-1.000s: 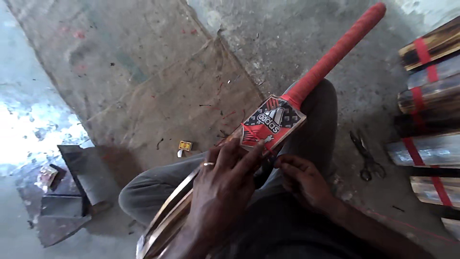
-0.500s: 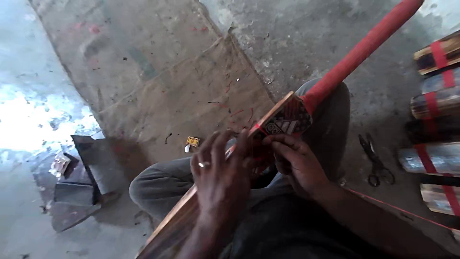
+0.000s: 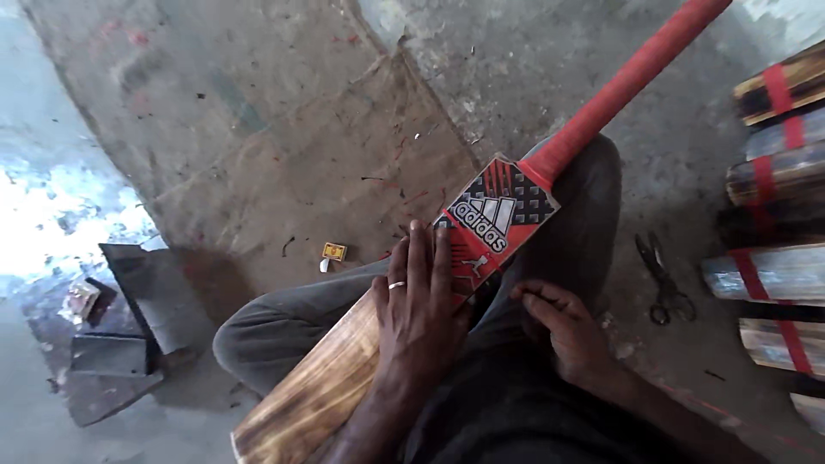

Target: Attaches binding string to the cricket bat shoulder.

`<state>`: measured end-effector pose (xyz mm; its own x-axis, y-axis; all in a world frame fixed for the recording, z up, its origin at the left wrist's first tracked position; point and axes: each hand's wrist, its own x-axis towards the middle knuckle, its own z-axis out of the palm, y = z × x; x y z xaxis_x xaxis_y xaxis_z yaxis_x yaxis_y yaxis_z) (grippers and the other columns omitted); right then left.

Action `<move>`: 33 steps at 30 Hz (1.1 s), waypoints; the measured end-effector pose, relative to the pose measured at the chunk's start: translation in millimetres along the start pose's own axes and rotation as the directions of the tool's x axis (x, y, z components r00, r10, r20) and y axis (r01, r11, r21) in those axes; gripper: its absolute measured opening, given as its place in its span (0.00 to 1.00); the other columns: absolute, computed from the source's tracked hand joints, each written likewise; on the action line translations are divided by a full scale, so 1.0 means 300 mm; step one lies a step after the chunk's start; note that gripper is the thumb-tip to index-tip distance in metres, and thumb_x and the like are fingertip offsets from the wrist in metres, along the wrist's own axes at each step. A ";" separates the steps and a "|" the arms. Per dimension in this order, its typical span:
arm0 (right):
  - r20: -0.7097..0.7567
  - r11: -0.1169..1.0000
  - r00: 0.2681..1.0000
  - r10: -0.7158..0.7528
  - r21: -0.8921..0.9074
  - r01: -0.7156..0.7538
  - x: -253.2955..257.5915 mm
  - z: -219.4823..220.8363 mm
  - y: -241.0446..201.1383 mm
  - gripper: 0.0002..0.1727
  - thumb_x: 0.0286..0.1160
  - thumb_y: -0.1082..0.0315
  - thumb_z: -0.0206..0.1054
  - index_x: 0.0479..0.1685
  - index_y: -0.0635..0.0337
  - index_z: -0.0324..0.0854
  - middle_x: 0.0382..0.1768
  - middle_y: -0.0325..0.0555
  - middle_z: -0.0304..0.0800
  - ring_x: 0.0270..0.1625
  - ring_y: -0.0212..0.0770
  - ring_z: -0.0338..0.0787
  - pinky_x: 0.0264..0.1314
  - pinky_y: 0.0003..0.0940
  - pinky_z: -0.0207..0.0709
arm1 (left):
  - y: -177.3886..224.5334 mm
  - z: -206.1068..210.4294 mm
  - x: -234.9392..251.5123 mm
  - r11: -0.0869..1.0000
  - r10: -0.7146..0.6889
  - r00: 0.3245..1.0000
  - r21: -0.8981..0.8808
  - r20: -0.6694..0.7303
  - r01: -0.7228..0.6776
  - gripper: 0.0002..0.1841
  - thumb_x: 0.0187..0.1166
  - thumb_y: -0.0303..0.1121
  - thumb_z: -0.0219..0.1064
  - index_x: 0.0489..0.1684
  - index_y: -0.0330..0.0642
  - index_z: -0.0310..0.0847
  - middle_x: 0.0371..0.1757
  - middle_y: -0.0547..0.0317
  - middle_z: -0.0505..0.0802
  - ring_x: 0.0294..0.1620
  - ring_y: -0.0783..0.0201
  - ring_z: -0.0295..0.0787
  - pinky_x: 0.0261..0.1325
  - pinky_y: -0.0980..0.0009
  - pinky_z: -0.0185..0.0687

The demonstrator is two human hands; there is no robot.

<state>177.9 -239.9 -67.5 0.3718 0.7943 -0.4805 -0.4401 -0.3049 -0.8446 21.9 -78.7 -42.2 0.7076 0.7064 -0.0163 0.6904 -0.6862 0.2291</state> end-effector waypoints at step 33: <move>0.004 0.989 0.996 0.086 0.124 -0.086 -0.024 0.025 -0.028 0.12 0.86 0.61 0.60 0.55 0.48 0.89 0.23 0.37 0.72 0.19 0.28 0.67 0.20 0.21 0.63 | 0.053 0.029 -0.117 0.967 0.039 0.986 0.255 -0.164 0.004 0.40 0.79 0.51 0.66 0.94 0.58 0.56 0.93 0.68 0.63 0.85 0.60 0.65 0.72 0.57 0.69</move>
<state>172.7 -239.0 -55.2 0.3294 0.7670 -0.5506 -0.5681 -0.3048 -0.7644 9.5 -115.9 -46.4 0.7001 0.6976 0.1521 0.7085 -0.7052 -0.0265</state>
